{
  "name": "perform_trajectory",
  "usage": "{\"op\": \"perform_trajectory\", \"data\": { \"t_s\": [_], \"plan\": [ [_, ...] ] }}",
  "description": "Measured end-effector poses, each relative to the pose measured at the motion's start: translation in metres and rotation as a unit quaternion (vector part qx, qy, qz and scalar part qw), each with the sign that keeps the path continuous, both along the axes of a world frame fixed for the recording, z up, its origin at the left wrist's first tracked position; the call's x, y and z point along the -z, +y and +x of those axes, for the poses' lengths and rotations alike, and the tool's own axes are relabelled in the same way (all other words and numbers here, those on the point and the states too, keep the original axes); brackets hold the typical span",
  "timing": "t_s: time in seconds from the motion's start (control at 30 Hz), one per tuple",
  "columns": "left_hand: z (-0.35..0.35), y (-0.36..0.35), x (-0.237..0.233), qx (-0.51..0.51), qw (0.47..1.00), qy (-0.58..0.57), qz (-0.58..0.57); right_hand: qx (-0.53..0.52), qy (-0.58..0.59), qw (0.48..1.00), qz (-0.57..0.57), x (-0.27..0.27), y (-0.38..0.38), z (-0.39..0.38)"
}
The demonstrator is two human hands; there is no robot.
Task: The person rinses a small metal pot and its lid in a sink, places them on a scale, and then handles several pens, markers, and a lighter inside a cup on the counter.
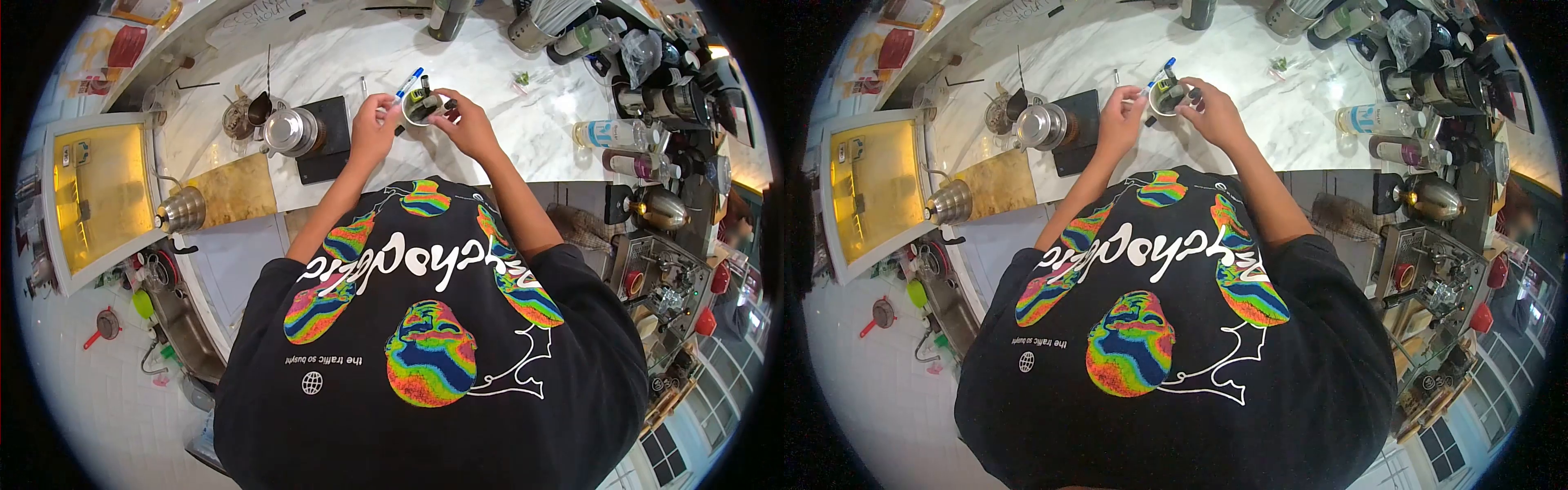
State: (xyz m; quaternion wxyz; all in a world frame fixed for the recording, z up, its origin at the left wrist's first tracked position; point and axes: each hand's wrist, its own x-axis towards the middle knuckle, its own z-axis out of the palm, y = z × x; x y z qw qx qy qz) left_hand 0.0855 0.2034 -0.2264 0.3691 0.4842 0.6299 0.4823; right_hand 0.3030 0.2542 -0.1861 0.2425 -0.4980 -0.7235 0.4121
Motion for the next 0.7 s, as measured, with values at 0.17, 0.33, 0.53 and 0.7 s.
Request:
{"op": "perform_trajectory", "data": {
  "t_s": [0.17, 0.33, 0.53, 0.7],
  "plan": [
    [-0.009, -0.025, 0.012, 0.031, 0.988, 0.124, -0.083, 0.049, 0.016, 0.998, -0.043, 0.008, -0.015, 0.015],
    [-0.001, -0.030, 0.018, 0.069, 0.952, 0.296, -0.037, 0.074, 0.007, 0.994, -0.076, 0.025, -0.034, 0.031],
    [0.002, -0.025, 0.020, 0.081, 0.932, 0.348, -0.056, 0.108, 0.010, 0.992, -0.067, 0.034, -0.045, 0.035],
    [-0.002, -0.028, 0.025, 0.079, 0.931, 0.355, 0.005, 0.136, 0.030, 0.988, -0.064, 0.039, -0.045, 0.040]
  ]
}}
